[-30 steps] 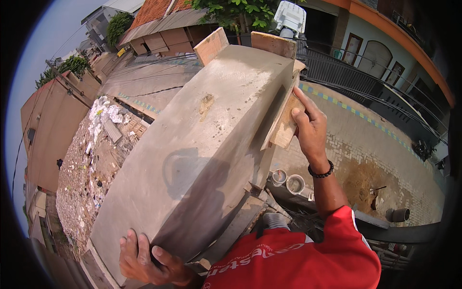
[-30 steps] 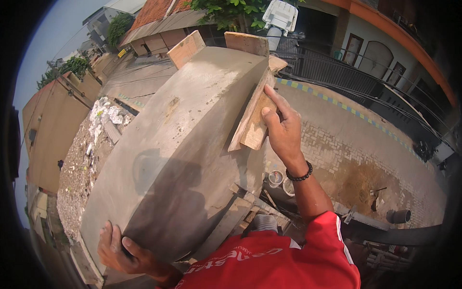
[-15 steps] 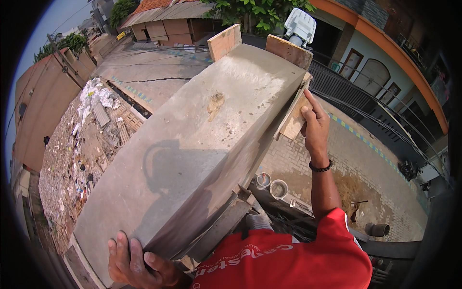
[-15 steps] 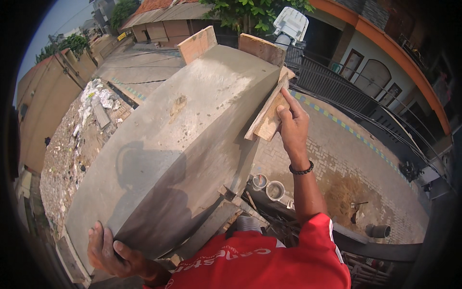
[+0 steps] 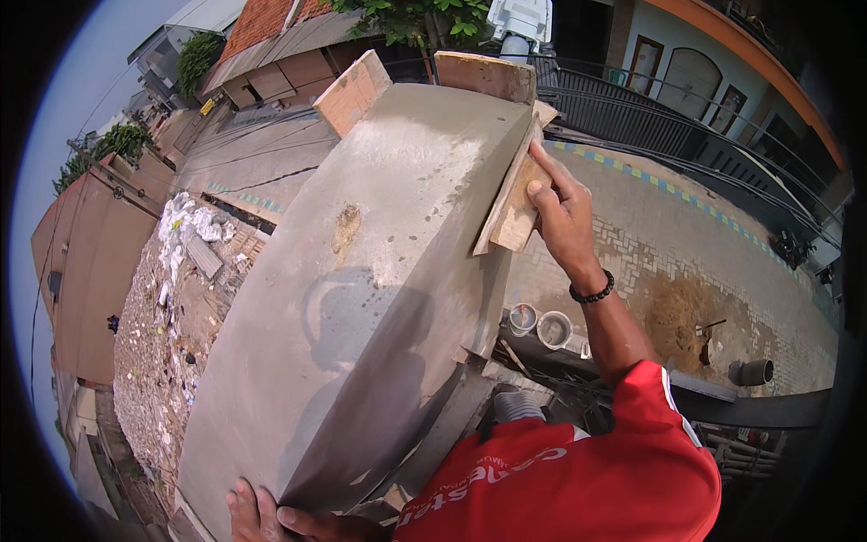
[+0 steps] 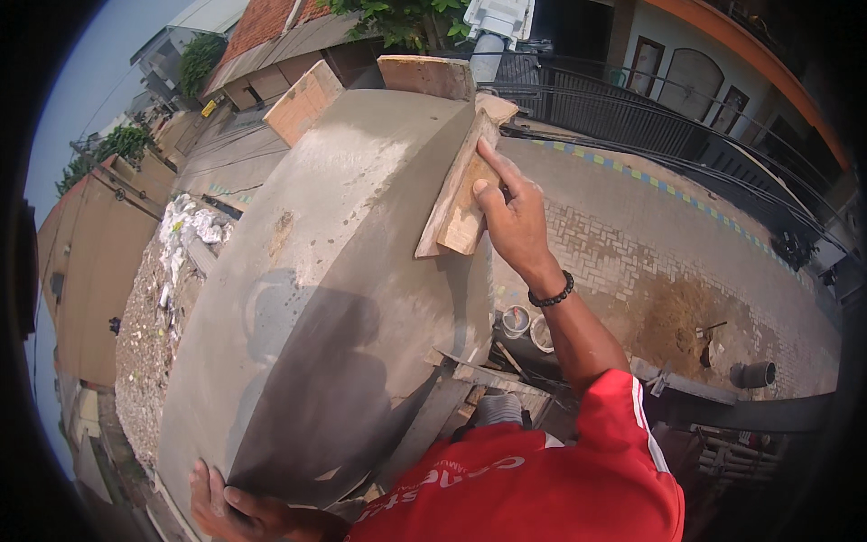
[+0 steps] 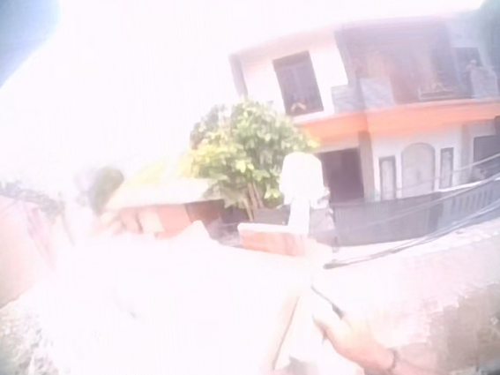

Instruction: The person uses a wooden float to smooth wet concrete on a vertical wall and then on a horizontal ledge. They repeatedly rub the surface to create a uniform finish.

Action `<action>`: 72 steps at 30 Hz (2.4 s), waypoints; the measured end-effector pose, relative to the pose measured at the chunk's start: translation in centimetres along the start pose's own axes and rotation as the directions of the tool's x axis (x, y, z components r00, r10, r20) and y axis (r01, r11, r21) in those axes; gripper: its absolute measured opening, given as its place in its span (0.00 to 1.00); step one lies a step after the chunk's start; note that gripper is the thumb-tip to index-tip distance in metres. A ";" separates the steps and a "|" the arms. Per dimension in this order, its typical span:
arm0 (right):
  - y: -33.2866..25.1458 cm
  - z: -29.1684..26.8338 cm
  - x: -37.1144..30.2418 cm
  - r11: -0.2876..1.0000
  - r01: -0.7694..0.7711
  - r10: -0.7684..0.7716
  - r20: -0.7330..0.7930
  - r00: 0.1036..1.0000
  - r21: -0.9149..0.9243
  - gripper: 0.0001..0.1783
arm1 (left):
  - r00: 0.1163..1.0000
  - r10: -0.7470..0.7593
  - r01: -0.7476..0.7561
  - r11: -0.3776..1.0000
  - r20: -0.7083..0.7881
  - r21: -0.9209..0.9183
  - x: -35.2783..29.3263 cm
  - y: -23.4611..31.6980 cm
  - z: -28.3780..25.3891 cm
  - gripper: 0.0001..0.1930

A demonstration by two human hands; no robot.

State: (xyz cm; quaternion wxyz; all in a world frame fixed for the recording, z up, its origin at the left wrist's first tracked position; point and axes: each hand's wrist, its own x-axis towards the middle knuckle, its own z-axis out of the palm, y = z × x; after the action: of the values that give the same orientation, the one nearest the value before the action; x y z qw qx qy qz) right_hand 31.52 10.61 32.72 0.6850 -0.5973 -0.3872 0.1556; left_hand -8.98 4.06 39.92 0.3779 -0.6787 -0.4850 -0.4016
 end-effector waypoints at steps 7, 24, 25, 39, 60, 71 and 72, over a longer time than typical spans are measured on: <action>4.0 1.4 -9.1 0.962 0.232 -0.183 0.295 0.938 -0.141 0.30 | 0.995 0.056 -0.052 0.998 -0.084 0.041 -1.5 -1.1 1.3 0.17; 4.2 -1.6 -10.6 0.934 0.308 -0.252 0.280 0.926 -0.179 0.41 | 0.992 0.100 -0.102 0.995 -0.077 -0.017 0.2 -1.2 0.8 0.16; 3.4 -3.4 -8.2 0.855 0.431 -0.374 0.234 0.898 -0.289 0.42 | 0.990 0.120 -0.123 0.991 -0.071 -0.046 0.7 -1.1 1.5 0.16; -0.1 -1.9 3.8 0.110 0.932 -0.760 0.575 0.303 -0.346 0.30 | 0.994 0.104 -0.104 0.994 -0.029 -0.012 -0.1 -1.2 1.1 0.14; 2.1 -1.8 3.8 0.325 0.898 -0.775 0.460 0.433 -0.297 0.23 | 0.991 0.112 -0.090 0.963 0.076 -0.254 0.0 -2.1 -0.3 0.15; 1.3 -2.1 4.2 0.285 0.894 -0.780 0.458 0.425 -0.344 0.27 | 1.000 -0.026 0.026 0.999 -0.013 -0.039 -0.3 -0.2 -0.5 0.19; 1.3 -2.2 4.1 0.284 0.891 -0.774 0.464 0.430 -0.353 0.26 | 0.998 -0.051 0.052 0.999 0.030 -0.014 -0.4 -0.1 -0.9 0.20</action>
State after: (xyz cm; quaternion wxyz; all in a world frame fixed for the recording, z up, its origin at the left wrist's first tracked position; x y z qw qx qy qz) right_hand 36.08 12.20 32.94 0.4142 -0.4540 -0.7350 -0.2866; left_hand -9.26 3.18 39.93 0.3553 -0.6746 -0.5048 -0.4048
